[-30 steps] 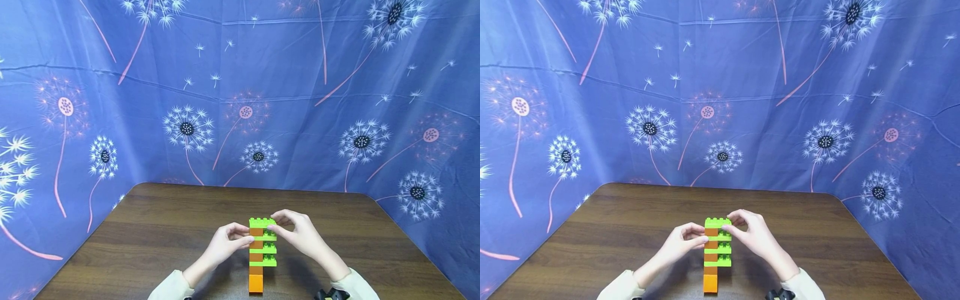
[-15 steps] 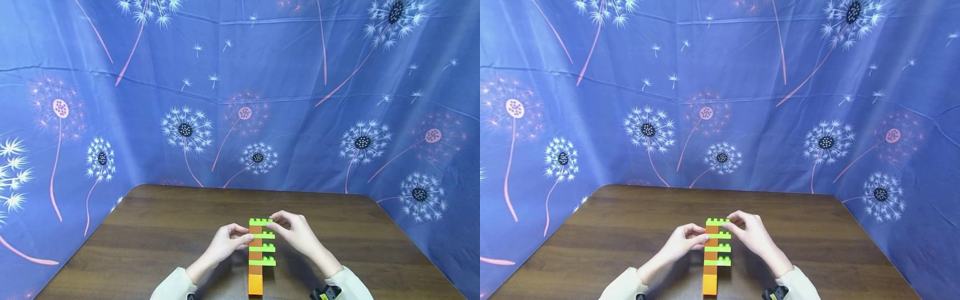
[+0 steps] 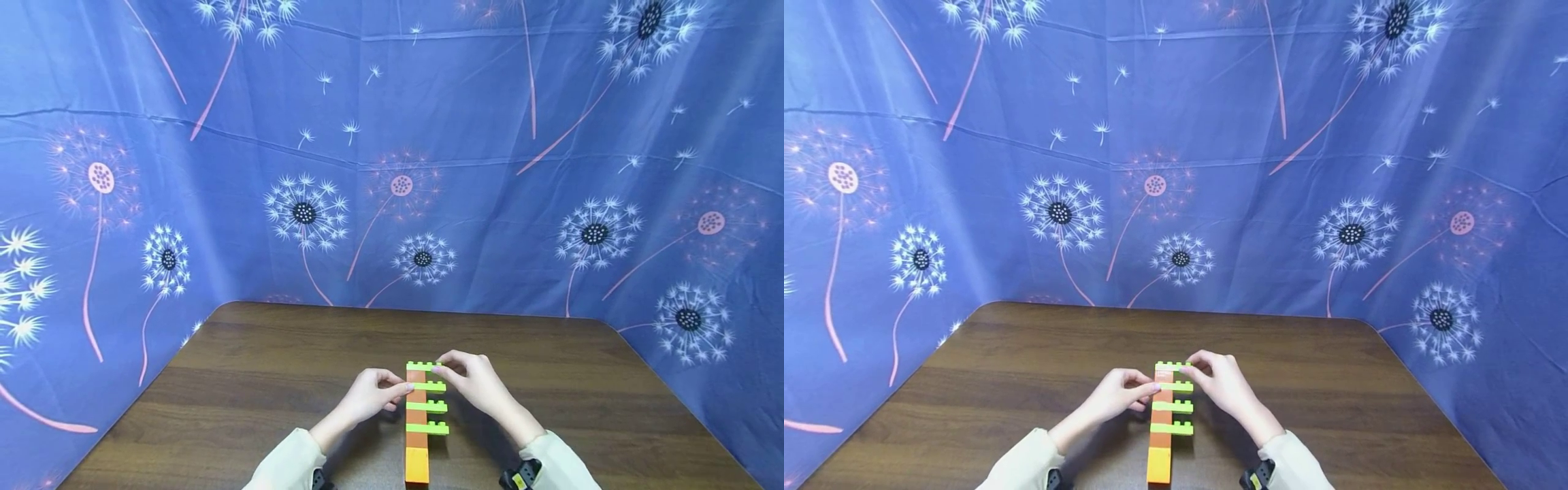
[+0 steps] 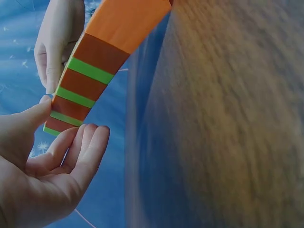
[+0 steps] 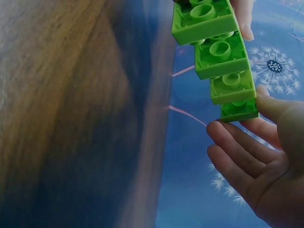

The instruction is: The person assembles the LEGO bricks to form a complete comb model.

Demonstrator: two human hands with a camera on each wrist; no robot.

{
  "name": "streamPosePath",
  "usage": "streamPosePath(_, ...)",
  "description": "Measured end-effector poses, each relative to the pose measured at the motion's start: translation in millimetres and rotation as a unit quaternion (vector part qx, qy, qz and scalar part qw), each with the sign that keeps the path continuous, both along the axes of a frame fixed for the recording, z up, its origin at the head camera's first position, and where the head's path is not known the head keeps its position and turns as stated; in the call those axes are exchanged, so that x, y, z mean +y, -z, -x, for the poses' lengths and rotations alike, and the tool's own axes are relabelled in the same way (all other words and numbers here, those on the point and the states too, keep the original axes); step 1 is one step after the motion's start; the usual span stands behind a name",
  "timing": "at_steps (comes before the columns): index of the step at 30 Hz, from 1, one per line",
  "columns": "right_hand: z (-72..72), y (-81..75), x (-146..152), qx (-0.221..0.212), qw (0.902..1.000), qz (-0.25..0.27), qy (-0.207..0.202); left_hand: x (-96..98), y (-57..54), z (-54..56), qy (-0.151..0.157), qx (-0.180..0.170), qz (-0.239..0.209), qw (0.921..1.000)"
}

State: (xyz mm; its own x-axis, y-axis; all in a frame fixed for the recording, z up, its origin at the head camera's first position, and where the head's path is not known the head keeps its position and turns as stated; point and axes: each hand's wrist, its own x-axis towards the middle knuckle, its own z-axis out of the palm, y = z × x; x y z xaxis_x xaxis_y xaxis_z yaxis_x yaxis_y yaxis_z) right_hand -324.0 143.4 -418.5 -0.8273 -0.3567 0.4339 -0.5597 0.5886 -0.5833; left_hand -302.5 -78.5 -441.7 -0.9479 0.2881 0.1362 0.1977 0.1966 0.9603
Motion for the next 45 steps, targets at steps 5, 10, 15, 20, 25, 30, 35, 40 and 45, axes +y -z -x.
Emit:
streamPosePath(5, 6.7, 8.2, -1.7, 0.008, 0.9999, -0.009, 0.000, 0.8, 4.8, 3.0, -0.004, 0.013, 0.022, 0.9997)
streamPosePath(10, 11.8, 17.1, -3.1, -0.014, 0.9996, -0.023, 0.006, 3.3, 10.0, 4.5, 0.000, 0.032, 0.049, 0.9983)
streamPosePath(15, 12.9, 23.1, -3.0, -0.063, 0.9975, -0.032, 0.009, 3.9, 10.4, 4.2, 0.000, 0.030, 0.065, 0.9974)
streamPosePath(20, 13.7, 24.6, -3.7, -0.075, 0.9962, -0.046, -0.003, 3.4, 11.2, 5.8, -0.003, 0.037, 0.099, 0.9944)
streamPosePath(25, 14.1, 26.1, -4.1, -0.090, 0.9944, -0.056, -0.005, 2.6, 12.3, 7.5, 0.000, 0.033, 0.115, 0.9928)
streamPosePath(30, 14.8, 27.6, -5.0, -0.092, 0.9943, -0.053, -0.009, 2.1, 12.1, 8.8, -0.003, 0.033, 0.124, 0.9917)
streamPosePath(35, 16.8, 28.9, -6.7, -0.091, 0.9943, -0.054, -0.014, 2.1, 11.8, 10.3, -0.008, 0.036, 0.139, 0.9896)
streamPosePath(40, 17.3, 31.0, -7.1, -0.097, 0.9936, -0.055, -0.017, 1.5, 12.9, 8.5, -0.006, 0.029, 0.148, 0.9885)
streamPosePath(45, 14.5, 30.9, -5.6, -0.105, 0.9923, -0.064, -0.013, 2.1, 10.3, 6.3, 0.004, 0.009, 0.158, 0.9873)
